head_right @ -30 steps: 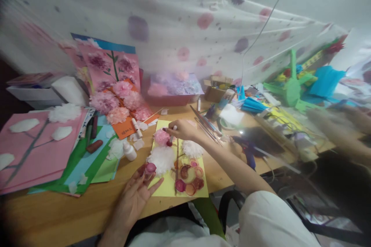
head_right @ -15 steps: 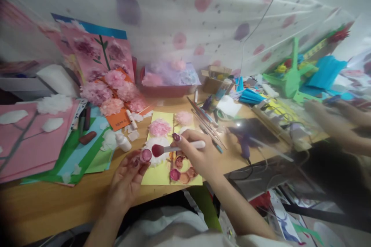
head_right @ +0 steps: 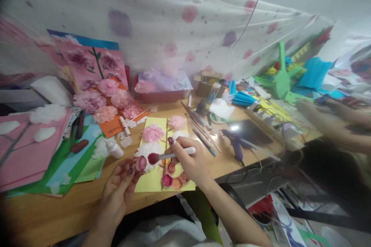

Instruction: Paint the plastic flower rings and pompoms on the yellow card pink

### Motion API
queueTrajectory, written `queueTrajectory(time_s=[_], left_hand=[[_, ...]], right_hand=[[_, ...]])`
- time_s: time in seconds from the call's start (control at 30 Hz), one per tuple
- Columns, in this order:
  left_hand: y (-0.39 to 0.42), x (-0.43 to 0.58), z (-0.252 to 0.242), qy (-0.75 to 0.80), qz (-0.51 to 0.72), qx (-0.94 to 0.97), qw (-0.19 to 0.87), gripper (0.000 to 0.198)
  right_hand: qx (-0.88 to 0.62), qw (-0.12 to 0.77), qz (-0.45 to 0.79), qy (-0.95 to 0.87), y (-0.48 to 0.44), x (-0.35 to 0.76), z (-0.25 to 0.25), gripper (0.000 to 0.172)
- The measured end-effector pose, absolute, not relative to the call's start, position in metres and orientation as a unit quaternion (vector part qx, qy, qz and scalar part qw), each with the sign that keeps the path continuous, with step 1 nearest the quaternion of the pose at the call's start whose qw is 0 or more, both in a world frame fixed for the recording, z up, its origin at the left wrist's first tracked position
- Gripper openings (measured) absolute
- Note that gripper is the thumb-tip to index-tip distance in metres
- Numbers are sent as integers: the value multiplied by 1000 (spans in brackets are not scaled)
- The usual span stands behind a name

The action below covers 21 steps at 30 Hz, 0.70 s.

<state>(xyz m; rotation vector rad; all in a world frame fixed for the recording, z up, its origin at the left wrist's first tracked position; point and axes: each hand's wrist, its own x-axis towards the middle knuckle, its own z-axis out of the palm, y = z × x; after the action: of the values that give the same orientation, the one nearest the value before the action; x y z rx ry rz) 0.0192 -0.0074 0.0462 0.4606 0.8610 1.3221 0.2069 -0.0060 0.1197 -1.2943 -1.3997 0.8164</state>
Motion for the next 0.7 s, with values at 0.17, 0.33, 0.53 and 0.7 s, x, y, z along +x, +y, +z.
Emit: queueTrajectory(time_s=[0.17, 0.33, 0.53, 0.7], left_hand=[[-5, 19, 44, 385, 589, 202, 682, 41], [-8, 20, 26, 351, 565, 130, 735, 41], [-11, 28, 13, 327, 514, -80, 789, 21], [-4, 27, 14, 280, 507, -130, 805, 10]], right_hand=[[-505, 390, 434, -636, 3, 212, 121, 47], [-527, 396, 351, -665, 54, 224, 140, 50], [-531, 265, 170, -787, 166, 190, 129, 38], [-562, 189, 159, -790, 214, 174, 104, 30]])
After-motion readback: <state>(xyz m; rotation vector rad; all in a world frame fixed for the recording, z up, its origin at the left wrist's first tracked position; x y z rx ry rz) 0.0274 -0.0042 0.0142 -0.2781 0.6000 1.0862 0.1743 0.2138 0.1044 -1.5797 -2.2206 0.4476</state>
